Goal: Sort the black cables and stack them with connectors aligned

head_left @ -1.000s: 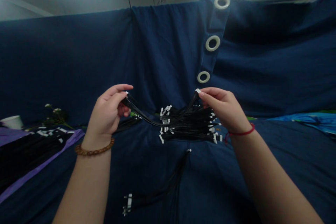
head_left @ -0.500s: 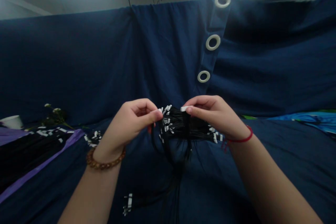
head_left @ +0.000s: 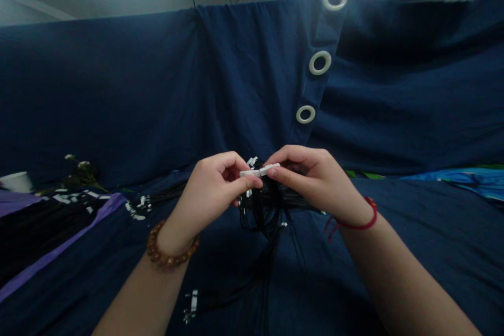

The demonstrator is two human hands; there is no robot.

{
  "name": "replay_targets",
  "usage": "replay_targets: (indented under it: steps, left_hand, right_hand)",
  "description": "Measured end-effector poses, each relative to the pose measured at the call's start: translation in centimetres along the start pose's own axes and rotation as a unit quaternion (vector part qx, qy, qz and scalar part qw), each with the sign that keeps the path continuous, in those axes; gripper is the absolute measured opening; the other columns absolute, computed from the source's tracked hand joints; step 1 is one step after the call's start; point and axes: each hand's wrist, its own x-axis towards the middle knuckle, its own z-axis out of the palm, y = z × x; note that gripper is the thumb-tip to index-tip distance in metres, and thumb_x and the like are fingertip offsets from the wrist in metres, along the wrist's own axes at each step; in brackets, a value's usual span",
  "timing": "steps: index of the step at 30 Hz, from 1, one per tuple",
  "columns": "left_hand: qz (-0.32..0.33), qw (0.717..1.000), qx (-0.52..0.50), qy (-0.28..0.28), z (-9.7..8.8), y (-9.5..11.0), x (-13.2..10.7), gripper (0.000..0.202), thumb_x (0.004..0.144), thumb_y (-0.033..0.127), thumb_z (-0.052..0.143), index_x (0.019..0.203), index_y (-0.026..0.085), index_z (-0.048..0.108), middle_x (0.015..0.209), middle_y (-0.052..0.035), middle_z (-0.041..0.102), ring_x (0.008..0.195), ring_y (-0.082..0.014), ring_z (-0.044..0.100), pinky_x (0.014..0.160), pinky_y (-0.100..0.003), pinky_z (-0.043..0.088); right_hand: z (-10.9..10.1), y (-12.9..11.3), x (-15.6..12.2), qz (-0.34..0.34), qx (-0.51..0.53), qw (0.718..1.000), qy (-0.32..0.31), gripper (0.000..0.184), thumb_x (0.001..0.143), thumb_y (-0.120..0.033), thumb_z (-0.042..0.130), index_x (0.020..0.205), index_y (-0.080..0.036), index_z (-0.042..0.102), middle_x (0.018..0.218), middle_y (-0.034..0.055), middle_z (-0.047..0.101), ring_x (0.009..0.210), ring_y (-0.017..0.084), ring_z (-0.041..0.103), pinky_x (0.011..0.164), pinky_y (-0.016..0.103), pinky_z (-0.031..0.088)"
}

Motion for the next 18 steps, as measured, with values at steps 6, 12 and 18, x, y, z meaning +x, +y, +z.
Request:
replay_targets:
  steps: [6, 12, 18]
  left_hand:
    - [0.001, 0.995, -0.095, -0.008, -0.9, -0.1, 0.6, 0.017, 0.063, 0.027, 0.07, 0.071, 0.014, 0.062, 0.057, -0.0018, 0.058, 0.045, -0.0081, 0.051, 0.037, -0.015, 0.041]
    - [-0.017, 0.959, -0.244, 0.143, -4.8, -1.9, 2.1, 0.022, 0.066, 0.032, 0.069, 0.075, 0.012, 0.063, 0.066, -0.0037, 0.059, 0.044, -0.0058, 0.05, 0.034, -0.013, 0.036]
    - [-0.027, 0.887, -0.379, 0.262, -6.4, -2.4, 3.0, 0.025, 0.082, 0.032, 0.052, 0.066, 0.014, 0.052, 0.059, 0.0017, 0.051, 0.043, -0.0013, 0.046, 0.035, -0.009, 0.035]
  right_hand:
    - [-0.7, 0.1, 0.4, 0.142, 0.184, 0.972, -0.04, 0.019, 0.08, -0.028, 0.054, 0.094, -0.015, 0.056, 0.071, 0.0026, 0.061, 0.046, 0.006, 0.042, 0.038, 0.016, 0.027]
    - [-3.2, 1.1, 0.3, 0.118, 0.409, 0.904, -0.024, 0.022, 0.072, -0.035, 0.059, 0.085, -0.017, 0.063, 0.079, 0.0045, 0.064, 0.046, 0.005, 0.046, 0.034, 0.014, 0.025]
    - [-4.0, 2.4, 0.6, 0.029, 0.412, 0.9, 0.138, 0.012, 0.071, -0.034, 0.06, 0.08, -0.028, 0.064, 0.096, -0.0062, 0.064, 0.082, 0.006, 0.059, 0.058, 0.016, 0.045]
